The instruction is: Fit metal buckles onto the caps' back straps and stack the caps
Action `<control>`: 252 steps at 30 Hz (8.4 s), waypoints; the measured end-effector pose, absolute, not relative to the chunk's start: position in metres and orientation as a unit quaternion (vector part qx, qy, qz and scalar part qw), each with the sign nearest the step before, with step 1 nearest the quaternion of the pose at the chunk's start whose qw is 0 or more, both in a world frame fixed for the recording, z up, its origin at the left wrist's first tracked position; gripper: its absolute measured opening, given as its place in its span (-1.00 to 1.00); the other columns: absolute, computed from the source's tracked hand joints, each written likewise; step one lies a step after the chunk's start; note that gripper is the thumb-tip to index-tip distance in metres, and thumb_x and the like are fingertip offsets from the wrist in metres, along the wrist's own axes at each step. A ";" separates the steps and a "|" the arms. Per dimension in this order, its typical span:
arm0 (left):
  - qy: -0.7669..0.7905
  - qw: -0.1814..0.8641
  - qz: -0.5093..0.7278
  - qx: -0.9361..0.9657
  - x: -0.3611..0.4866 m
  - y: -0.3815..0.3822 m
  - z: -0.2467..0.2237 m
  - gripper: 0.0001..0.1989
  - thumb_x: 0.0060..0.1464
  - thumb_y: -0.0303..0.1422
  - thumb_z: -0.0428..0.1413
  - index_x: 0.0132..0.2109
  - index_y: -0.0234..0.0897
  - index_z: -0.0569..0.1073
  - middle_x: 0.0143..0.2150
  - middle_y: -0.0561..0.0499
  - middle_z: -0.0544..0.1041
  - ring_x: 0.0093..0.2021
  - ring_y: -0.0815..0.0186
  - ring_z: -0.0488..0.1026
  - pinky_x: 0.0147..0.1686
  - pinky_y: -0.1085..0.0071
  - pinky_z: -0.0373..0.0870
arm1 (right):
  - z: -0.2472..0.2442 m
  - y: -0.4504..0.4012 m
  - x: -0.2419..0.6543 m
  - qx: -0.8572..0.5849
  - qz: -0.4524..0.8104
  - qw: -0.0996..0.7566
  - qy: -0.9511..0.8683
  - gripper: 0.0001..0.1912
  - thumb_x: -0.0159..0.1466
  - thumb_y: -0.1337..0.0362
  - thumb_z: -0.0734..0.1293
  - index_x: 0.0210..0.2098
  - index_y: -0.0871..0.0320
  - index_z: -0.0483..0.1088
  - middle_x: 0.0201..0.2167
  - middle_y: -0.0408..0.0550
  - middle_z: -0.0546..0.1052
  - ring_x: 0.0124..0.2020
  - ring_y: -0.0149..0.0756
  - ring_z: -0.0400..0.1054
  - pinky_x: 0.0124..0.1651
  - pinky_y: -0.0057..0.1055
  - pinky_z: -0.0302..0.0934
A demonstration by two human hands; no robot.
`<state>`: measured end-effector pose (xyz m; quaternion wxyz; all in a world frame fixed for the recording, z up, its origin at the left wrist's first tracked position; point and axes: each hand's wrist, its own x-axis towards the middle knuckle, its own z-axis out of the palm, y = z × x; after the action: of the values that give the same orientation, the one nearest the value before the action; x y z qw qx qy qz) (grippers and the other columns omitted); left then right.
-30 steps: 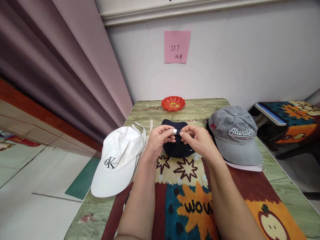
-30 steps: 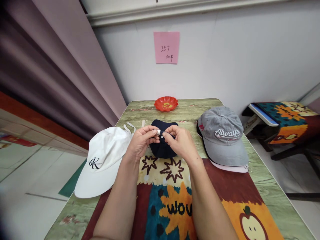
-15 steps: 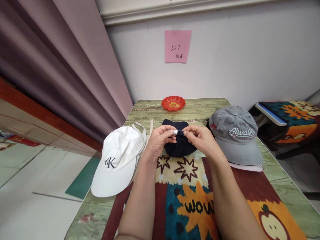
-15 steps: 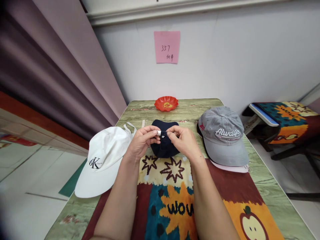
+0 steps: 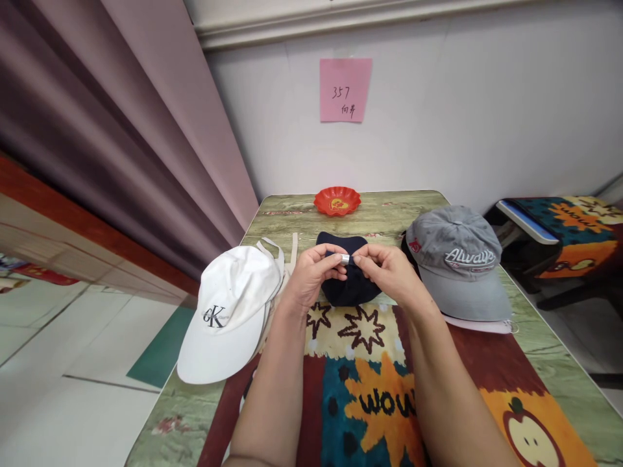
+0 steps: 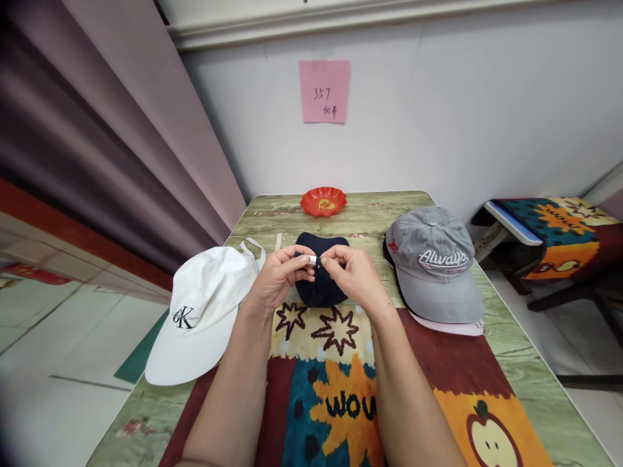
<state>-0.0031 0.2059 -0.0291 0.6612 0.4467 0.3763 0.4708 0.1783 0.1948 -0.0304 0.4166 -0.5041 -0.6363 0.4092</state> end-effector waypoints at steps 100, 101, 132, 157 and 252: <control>0.441 0.543 0.423 0.575 -0.013 0.208 -0.033 -0.75 0.07 -0.19 0.26 -0.30 -0.31 0.52 -0.36 0.03 0.51 -0.34 0.36 0.51 -0.32 0.44 0.54 | -0.020 0.188 0.171 -0.570 0.294 0.358 -0.678 -0.77 0.20 0.06 0.44 -0.35 0.10 0.57 -0.53 -0.19 0.51 -0.54 -0.40 0.20 -0.43 -0.42 -0.02; 0.443 0.541 0.423 0.576 -0.013 0.208 -0.033 -0.75 0.07 -0.19 0.26 -0.30 -0.31 0.51 -0.37 0.03 0.52 -0.36 0.37 0.51 -0.32 0.44 0.53 | -0.019 0.188 0.171 -0.567 0.290 0.357 -0.684 -0.77 0.19 0.07 0.45 -0.35 0.10 0.57 -0.53 -0.20 0.51 -0.53 -0.40 0.21 -0.42 -0.42 -0.01; 0.451 0.557 0.452 0.531 -0.009 0.206 -0.030 -0.77 0.06 -0.24 0.24 -0.33 -0.31 0.44 -0.49 0.04 0.55 -0.46 0.38 0.54 -0.32 0.45 0.53 | -0.027 0.190 0.165 -0.533 0.087 0.349 -0.766 -0.89 0.29 0.21 0.38 -0.23 0.07 0.53 -0.33 -0.10 0.66 -0.34 -0.22 0.53 -0.31 -0.37 0.14; 0.521 0.324 0.417 0.670 -0.015 0.203 -0.022 -0.89 0.11 -0.32 0.17 -0.25 -0.24 0.55 -0.35 0.05 0.54 -0.47 0.39 0.35 -0.47 0.47 0.27 | -0.021 0.187 0.163 -0.572 0.260 0.353 -0.693 -0.69 0.29 0.02 0.35 -0.38 0.10 0.57 -0.57 -0.15 0.53 -0.54 -0.34 0.31 -0.46 -0.42 -0.02; 0.439 0.589 0.328 0.593 -0.045 0.206 -0.024 -0.67 0.04 -0.14 0.32 -0.19 -0.31 0.54 -0.63 0.13 0.37 -0.62 0.46 0.32 -0.65 0.59 0.26 | -0.021 0.192 0.191 -0.499 0.367 0.326 -0.714 -0.68 0.29 0.04 0.31 -0.45 0.13 0.44 -0.50 -0.16 0.42 -0.42 -0.34 0.22 -0.27 -0.37 0.08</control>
<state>-0.0449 0.2055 -0.0236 0.5895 0.5935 0.4393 0.3276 0.1909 0.1922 -0.0210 0.3261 -0.4992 -0.7139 0.3673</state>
